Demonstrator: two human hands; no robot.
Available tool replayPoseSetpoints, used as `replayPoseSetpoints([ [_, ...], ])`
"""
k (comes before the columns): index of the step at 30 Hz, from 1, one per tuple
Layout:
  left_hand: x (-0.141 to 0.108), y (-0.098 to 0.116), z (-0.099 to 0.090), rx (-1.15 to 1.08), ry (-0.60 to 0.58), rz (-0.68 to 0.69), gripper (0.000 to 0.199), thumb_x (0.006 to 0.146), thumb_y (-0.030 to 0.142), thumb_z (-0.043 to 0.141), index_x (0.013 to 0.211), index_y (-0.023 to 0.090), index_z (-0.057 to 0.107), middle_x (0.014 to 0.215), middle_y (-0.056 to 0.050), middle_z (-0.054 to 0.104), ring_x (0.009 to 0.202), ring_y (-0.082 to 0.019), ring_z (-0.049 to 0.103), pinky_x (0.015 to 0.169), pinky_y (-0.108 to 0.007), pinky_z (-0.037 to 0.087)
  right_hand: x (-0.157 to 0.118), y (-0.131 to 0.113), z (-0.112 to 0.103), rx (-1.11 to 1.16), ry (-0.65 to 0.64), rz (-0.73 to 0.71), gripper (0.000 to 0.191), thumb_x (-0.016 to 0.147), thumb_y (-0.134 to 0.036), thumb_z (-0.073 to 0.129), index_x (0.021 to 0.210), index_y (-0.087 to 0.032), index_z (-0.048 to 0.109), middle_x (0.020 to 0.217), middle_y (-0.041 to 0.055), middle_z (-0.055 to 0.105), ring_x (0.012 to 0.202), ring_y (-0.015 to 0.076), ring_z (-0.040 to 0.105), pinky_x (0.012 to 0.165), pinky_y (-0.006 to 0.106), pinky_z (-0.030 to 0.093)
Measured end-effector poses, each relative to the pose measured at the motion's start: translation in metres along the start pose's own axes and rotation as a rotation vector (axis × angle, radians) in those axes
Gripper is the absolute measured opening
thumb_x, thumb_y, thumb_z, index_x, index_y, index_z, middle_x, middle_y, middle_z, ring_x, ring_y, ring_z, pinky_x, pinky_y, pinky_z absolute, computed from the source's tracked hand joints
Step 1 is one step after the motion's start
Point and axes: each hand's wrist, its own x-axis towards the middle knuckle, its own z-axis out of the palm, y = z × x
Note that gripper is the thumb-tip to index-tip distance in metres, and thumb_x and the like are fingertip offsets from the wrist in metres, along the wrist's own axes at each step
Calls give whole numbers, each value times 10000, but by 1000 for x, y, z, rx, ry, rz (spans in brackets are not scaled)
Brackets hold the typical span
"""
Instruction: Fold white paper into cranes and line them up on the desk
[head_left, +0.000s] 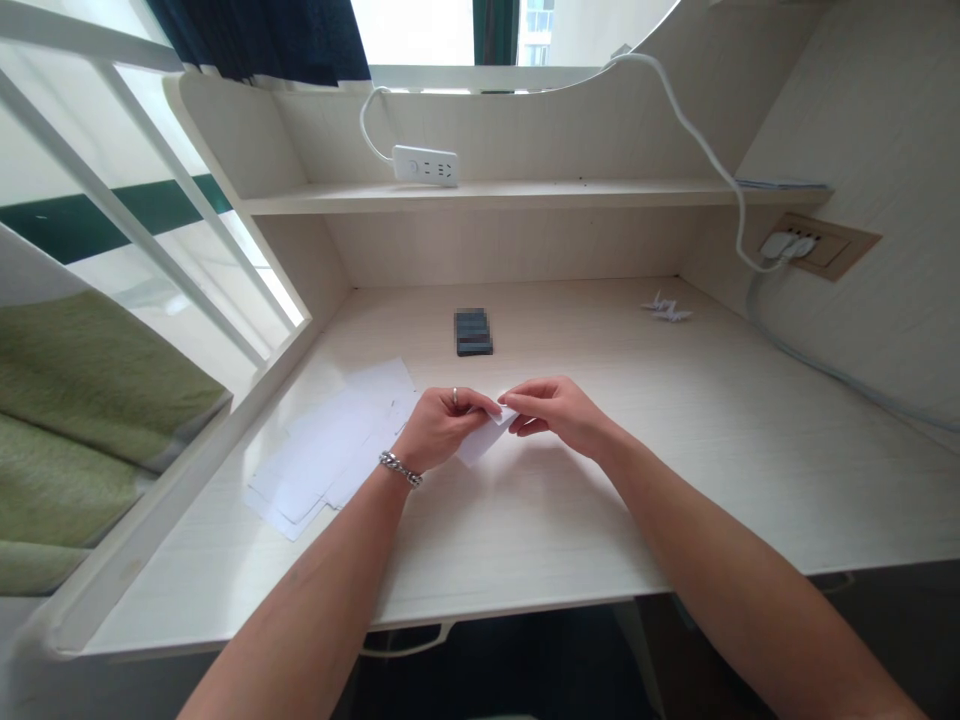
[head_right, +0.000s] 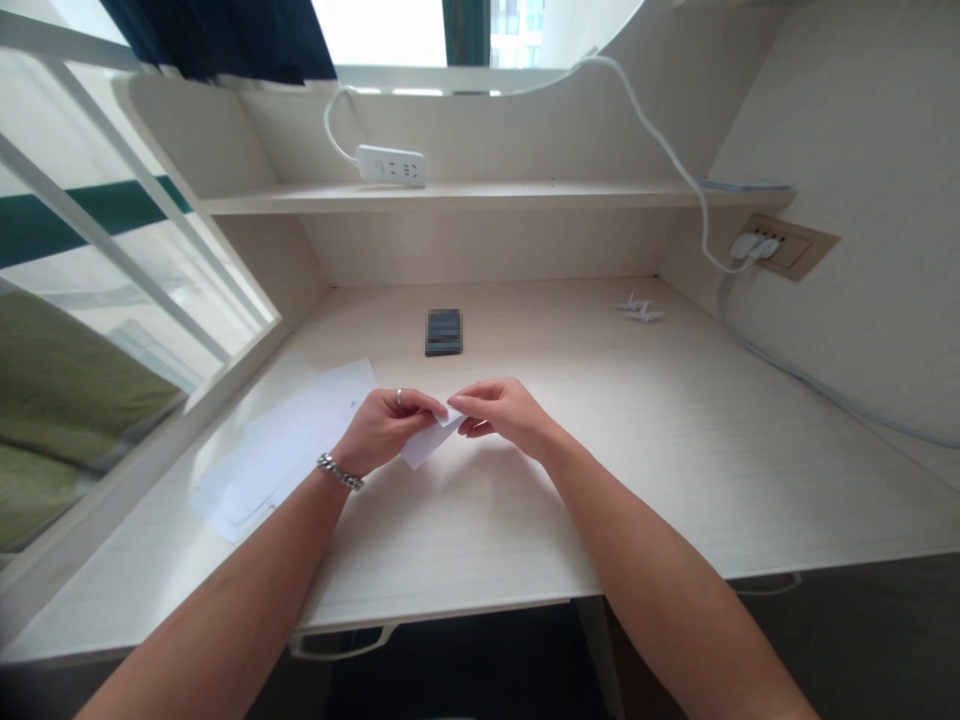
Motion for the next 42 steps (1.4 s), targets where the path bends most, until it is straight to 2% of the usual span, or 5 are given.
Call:
replayPoseSetpoints([
  [5, 1, 0, 3, 0, 20, -5, 249, 730, 345, 715, 879, 146, 702, 726, -45, 709, 600, -131, 614, 501, -216, 438, 4, 7, 1, -70, 32, -17, 354, 660, -413, 805, 895, -150, 773, 719, 47, 707, 636, 120, 629, 690, 296, 549],
  [17, 0, -1, 1, 52, 19, -38, 216, 719, 343, 718, 792, 141, 738, 695, -45, 698, 590, -126, 596, 501, -218, 421, 4, 7, 3, -120, -2, -9, 341, 656, -382, 809, 910, -156, 780, 760, 62, 726, 656, 127, 641, 667, 291, 555],
  [24, 1, -2, 1, 11, -1, -10, 231, 703, 322, 740, 845, 141, 720, 805, -76, 729, 702, -166, 659, 586, -250, 497, 7, 10, -1, -107, 52, -30, 333, 604, -369, 842, 844, -146, 782, 703, 54, 720, 624, 130, 640, 643, 294, 556],
  [35, 0, 0, 6, 65, 77, -8, 133, 701, 246, 709, 790, 152, 741, 770, -50, 730, 670, -142, 642, 556, -214, 478, 3, 6, 2, -87, 34, 4, 298, 612, -330, 844, 833, -142, 774, 721, 61, 726, 671, 148, 670, 670, 299, 571],
  [42, -1, 0, 6, 10, 61, -13, 170, 679, 296, 754, 758, 146, 739, 708, -43, 711, 604, -125, 612, 513, -207, 453, 2, 4, 4, -73, 52, 29, 264, 577, -288, 863, 768, -138, 760, 669, 42, 704, 641, 138, 662, 652, 285, 571],
])
